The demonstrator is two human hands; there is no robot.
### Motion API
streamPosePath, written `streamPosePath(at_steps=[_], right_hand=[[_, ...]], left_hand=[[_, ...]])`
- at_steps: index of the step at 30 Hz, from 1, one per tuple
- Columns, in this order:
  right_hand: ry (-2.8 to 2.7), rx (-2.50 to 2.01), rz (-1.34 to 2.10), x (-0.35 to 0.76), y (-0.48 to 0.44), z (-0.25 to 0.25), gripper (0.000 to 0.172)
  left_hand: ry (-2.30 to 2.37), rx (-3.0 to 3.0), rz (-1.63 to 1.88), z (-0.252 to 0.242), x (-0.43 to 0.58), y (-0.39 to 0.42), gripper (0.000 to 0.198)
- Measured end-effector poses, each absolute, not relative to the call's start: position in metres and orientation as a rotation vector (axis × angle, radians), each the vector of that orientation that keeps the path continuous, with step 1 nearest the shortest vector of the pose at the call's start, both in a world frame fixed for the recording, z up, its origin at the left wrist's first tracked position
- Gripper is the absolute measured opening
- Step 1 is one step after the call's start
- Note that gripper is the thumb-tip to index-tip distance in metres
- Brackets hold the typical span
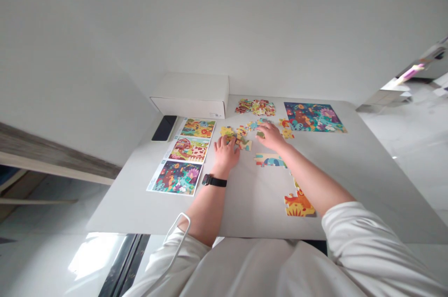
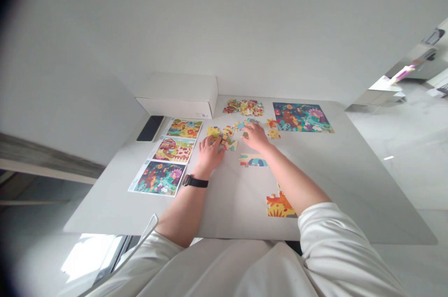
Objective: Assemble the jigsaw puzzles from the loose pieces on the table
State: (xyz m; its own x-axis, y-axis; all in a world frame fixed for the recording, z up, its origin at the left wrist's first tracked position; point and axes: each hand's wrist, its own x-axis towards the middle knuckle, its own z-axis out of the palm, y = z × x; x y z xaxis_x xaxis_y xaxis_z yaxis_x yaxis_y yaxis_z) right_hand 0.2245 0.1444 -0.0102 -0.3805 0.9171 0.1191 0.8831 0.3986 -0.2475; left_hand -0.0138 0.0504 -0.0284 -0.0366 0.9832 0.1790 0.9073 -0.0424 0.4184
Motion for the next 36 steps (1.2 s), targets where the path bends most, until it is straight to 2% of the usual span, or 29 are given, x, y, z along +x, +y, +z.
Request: streamPosePath(at_steps=[13, 16, 18, 21, 25, 29, 36], right_hand=[[-2.516, -1.458, 0.307, 0.198, 0.120, -0.012, 0.044], [-2.424, -1.419, 0.448, 0.205, 0.120, -0.006, 0.036], [-2.312, -1.360, 0.594, 0.210, 0.119, -0.002, 0.028], [-2.127, -1.266, 0.824, 0.218, 0.113, 0.001, 0.024], [-1.984, -1.211, 1.033, 0.222, 0.098, -0.001, 0.033], [-1.942, -1.203, 1.069, 0.221, 0.078, 0.002, 0.041], [-1.832, -1.301, 0.932, 0.227, 0.051, -0.008, 0.035]], left_hand=[[2.078, 1.989, 0.612, -0.028, -0.012, 0.050, 0.069], [2.062, 1.986, 0.591, -0.027, -0.011, 0.050, 0.071], [2.048, 1.990, 0.638, -0.025, -0.010, 0.050, 0.066], [1.914, 2.027, 0.887, -0.020, -0.009, 0.051, 0.049], [1.441, 1.968, 1.075, -0.015, -0.005, 0.051, 0.035], [1.190, 1.783, 0.973, -0.014, -0.001, 0.047, 0.033], [1.155, 1.626, 1.073, -0.012, 0.004, 0.038, 0.028]])
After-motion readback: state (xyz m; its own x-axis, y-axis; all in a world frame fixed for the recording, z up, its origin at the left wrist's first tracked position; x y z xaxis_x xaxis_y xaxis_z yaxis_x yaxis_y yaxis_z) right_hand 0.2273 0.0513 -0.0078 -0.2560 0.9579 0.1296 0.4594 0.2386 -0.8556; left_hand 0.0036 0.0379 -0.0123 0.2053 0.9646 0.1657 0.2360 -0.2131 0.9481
